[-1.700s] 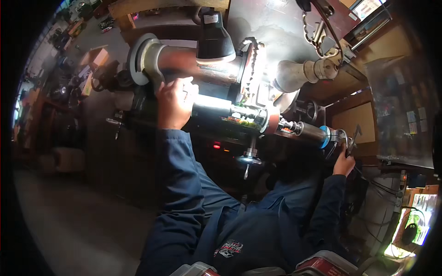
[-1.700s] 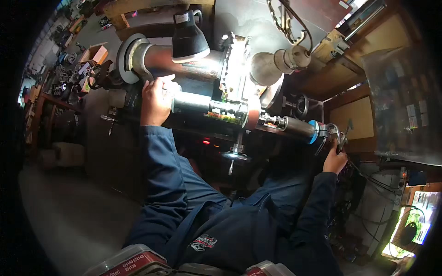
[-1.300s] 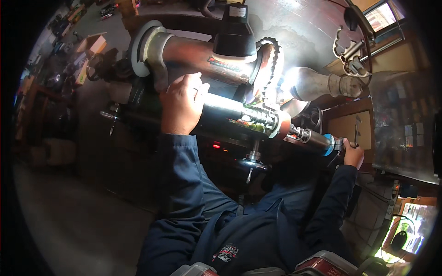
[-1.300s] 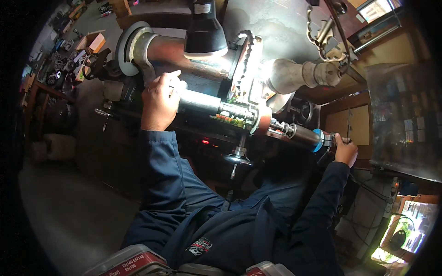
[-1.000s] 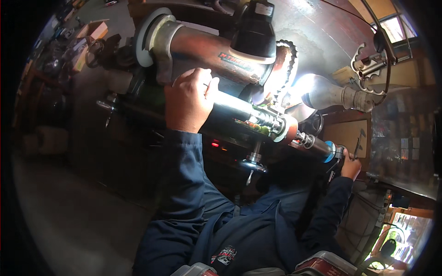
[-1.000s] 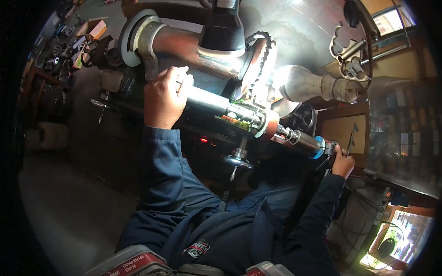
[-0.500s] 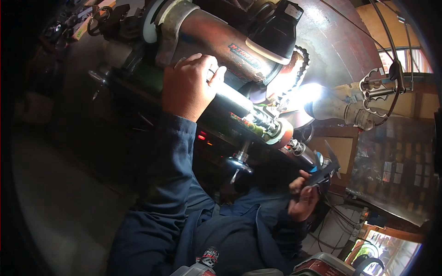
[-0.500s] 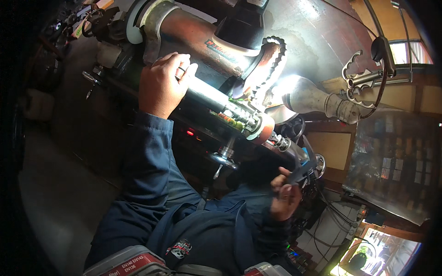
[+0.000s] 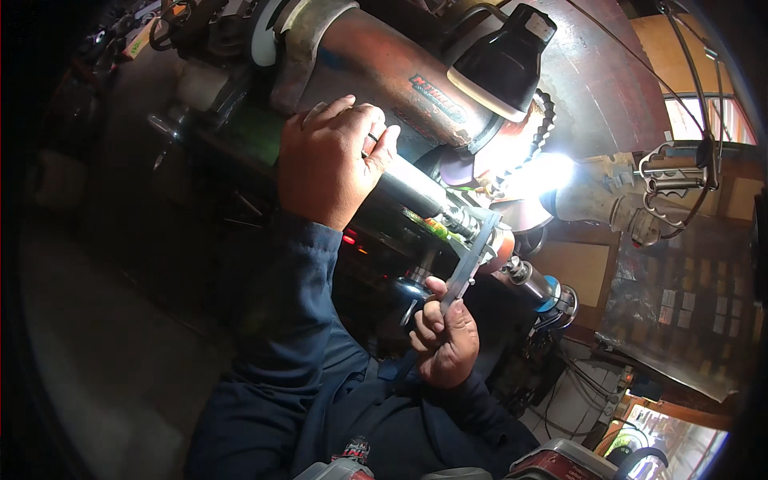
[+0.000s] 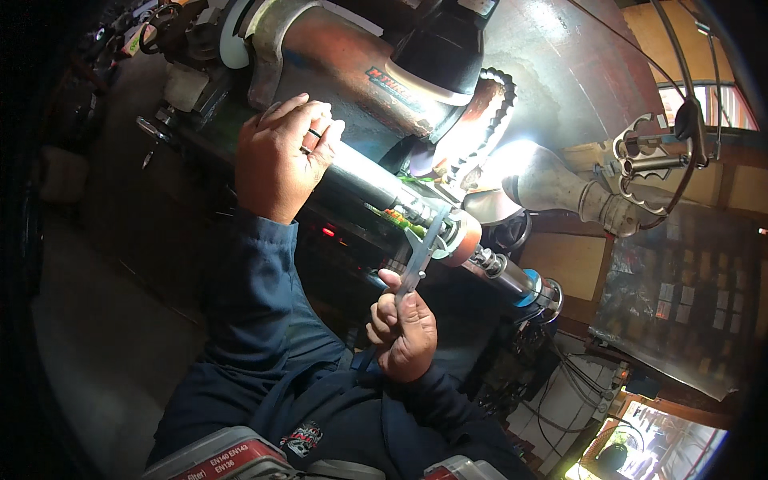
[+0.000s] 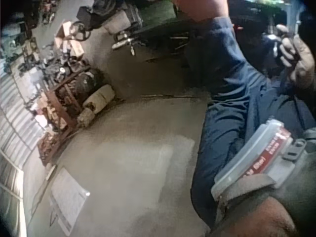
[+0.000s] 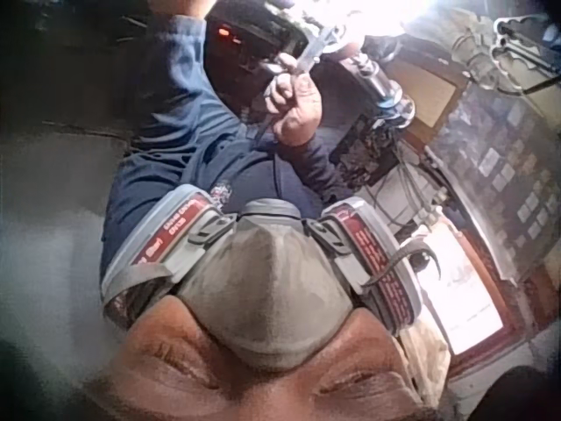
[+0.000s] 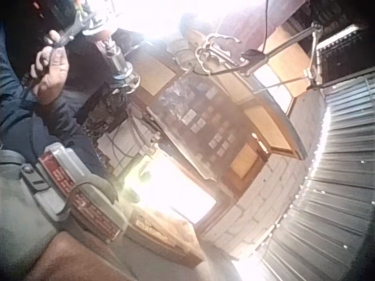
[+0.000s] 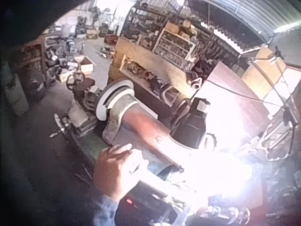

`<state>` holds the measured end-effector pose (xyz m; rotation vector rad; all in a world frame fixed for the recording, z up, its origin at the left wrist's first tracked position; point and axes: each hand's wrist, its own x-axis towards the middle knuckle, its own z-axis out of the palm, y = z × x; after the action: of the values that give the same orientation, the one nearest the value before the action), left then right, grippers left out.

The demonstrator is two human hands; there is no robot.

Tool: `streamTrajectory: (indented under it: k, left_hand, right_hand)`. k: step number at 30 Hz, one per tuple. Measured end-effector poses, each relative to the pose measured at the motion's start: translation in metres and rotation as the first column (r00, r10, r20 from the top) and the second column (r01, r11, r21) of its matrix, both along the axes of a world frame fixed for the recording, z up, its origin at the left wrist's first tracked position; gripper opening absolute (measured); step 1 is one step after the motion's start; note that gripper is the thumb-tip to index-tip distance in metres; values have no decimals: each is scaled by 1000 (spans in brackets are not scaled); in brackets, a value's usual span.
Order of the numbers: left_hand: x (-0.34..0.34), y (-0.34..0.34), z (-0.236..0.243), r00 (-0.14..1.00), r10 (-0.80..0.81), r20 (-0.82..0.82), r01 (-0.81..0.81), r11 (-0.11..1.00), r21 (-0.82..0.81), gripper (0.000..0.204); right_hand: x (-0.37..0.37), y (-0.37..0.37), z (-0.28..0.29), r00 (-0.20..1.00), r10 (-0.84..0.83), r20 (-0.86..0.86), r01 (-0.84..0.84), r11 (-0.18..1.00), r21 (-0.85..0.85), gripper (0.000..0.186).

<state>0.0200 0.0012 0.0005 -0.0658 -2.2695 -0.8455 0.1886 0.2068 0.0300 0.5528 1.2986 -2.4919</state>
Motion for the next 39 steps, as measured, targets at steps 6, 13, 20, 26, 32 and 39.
streamTrajectory:
  k: [6, 13, 20, 26, 32, 39]
  left_hand:
    - [-1, 0, -4, 998, -14, -62, 14, 1000, -2, 23]
    - [0, -1, -3, 998, -3, -67, 3, 1000, -1, 23]
    - [0, -1, -3, 998, -29, -58, 30, 1000, 5, 22]
    - [1, -1, -3, 998, -3, -62, 3, 1000, -8, 23]
    - [1, -3, -3, 998, -36, -54, 37, 999, 12, 23]
    - [-1, -1, -7, 996, -48, -73, 52, 997, 58, 21]
  right_hand:
    - [-7, -4, -5, 996, -76, 42, 77, 997, -20, 43]
    - [-11, -7, -8, 991, -93, 98, 91, 995, 28, 43]
    - [-12, -15, -1, 979, -151, 138, 135, 984, 120, 43]
    - [-12, -26, -3, 972, -187, 144, 160, 970, 182, 44]
    - [-12, -24, -1, 965, -189, 180, 160, 973, 164, 45]
    - [-14, -23, 6, 954, -201, 222, 160, 969, 189, 48]
